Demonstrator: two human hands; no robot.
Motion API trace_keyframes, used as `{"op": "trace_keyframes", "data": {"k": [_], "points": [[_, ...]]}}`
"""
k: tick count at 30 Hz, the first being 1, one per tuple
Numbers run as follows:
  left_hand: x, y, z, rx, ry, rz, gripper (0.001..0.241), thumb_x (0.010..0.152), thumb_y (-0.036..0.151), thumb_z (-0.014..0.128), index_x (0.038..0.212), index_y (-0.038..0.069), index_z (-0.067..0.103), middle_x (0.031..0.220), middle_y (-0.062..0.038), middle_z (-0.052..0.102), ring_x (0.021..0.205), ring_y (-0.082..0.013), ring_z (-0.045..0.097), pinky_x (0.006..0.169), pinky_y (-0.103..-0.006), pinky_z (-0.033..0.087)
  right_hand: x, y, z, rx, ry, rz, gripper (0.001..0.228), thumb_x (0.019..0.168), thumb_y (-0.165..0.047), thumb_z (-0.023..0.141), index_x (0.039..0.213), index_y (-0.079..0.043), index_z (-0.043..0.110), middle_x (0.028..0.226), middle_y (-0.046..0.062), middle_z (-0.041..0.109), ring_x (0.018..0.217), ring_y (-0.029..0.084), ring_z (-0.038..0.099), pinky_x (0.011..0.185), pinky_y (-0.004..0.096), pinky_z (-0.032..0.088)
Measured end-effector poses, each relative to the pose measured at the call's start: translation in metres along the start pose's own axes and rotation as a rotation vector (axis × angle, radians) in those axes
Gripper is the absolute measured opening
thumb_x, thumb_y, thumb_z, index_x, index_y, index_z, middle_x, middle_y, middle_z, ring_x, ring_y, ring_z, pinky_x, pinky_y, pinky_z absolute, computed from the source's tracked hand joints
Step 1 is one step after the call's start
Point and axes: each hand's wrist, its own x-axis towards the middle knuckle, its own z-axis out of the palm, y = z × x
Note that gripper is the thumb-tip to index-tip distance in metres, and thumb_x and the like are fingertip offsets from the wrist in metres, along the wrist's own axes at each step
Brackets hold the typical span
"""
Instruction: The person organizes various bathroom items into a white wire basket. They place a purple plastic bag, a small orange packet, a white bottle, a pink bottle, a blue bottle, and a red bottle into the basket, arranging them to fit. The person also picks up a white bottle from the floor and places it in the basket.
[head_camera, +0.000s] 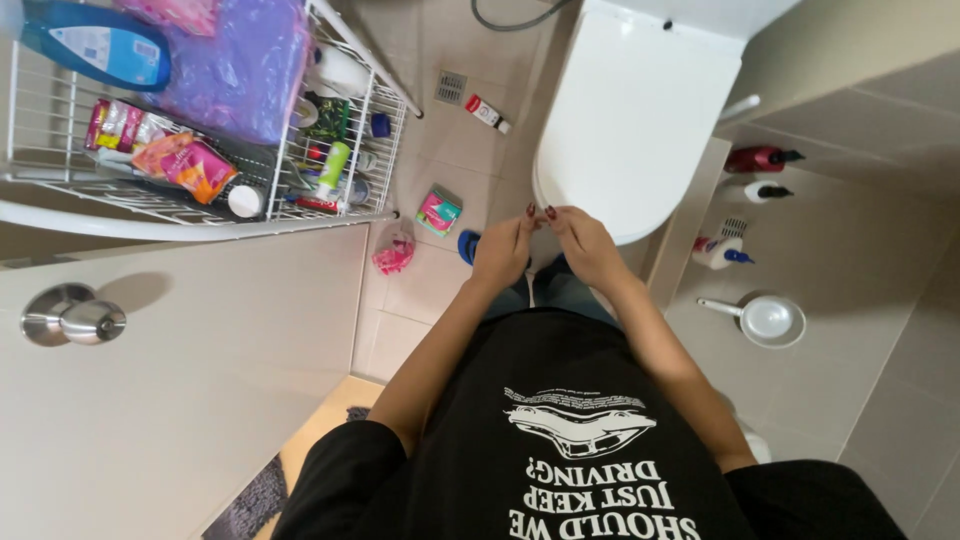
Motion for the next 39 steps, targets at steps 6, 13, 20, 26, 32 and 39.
{"op": "trace_keyframes", "data": {"k": [6,13,20,26,32,39], "points": [[-0.019,0.049,0.057,0.051,-0.095,0.001,0.053,0.112,0.041,0.034,0.111,0.002,0.069,0.103,-0.024,0.071,0.101,-0.0452,0.065,0.086,-0.049,0.051,-0.059,0.008,-0.052,0.03,0.102,-0.004,0.048,0.111,-0.034,0.042,0.122,0.006,0.065,0.124,0.022,0.066,0.11,0.033,0.067,0.097,0.038,0.052],[-0.02,0.105,0.095,0.013,-0.396,0.032,0.062,0.11,0.045,0.026,0.127,0.001,0.066,0.116,-0.021,0.072,0.112,-0.0393,0.066,0.096,-0.0433,0.05,-0.124,0.027,-0.096,0.042,0.329,0.064,0.042,0.113,-0.031,0.045,0.12,0.004,0.066,0.122,0.02,0.068,0.112,0.034,0.066,0.099,0.039,0.05],[0.007,0.093,0.112,0.043,-0.626,0.154,0.058,0.111,0.042,0.027,0.132,0.002,0.064,0.125,-0.022,0.068,0.113,-0.0374,0.065,0.101,-0.041,0.049,-0.152,0.084,-0.087,0.09,0.569,0.235,0.033,0.11,-0.026,0.052,0.123,0.001,0.065,0.119,0.016,0.067,0.107,0.029,0.067,0.091,0.035,0.053],[0.035,0.058,0.146,0.092,-0.71,0.319,0.041,0.111,0.027,0.04,0.132,0.001,0.062,0.126,-0.021,0.065,0.119,-0.0376,0.061,0.105,-0.0411,0.047,-0.167,0.1,-0.092,0.183,0.677,0.359,0.032,0.104,-0.019,0.058,0.131,-0.002,0.064,0.124,0.013,0.067,0.102,0.022,0.068,0.086,0.032,0.053],[0.061,0.068,0.212,0.163,-0.71,0.444,0.037,0.101,0.021,0.062,0.132,0.001,0.061,0.138,-0.021,0.059,0.13,-0.0395,0.054,0.11,-0.0445,0.043,-0.189,0.186,-0.108,0.31,0.797,0.518,0.039,0.101,-0.017,0.065,0.137,-0.003,0.06,0.117,0.013,0.07,0.101,0.02,0.07,0.087,0.03,0.055],[0.102,0.053,0.339,0.166,-0.621,0.494,0.039,0.093,0.012,0.071,0.131,0.005,0.063,0.139,-0.018,0.058,0.134,-0.0405,0.05,0.113,-0.0468,0.041,-0.213,0.375,-0.121,0.286,0.966,0.591,0.051,0.094,-0.015,0.07,0.141,0.001,0.055,0.126,0.017,0.067,0.103,0.022,0.07,0.086,0.034,0.054]]}}
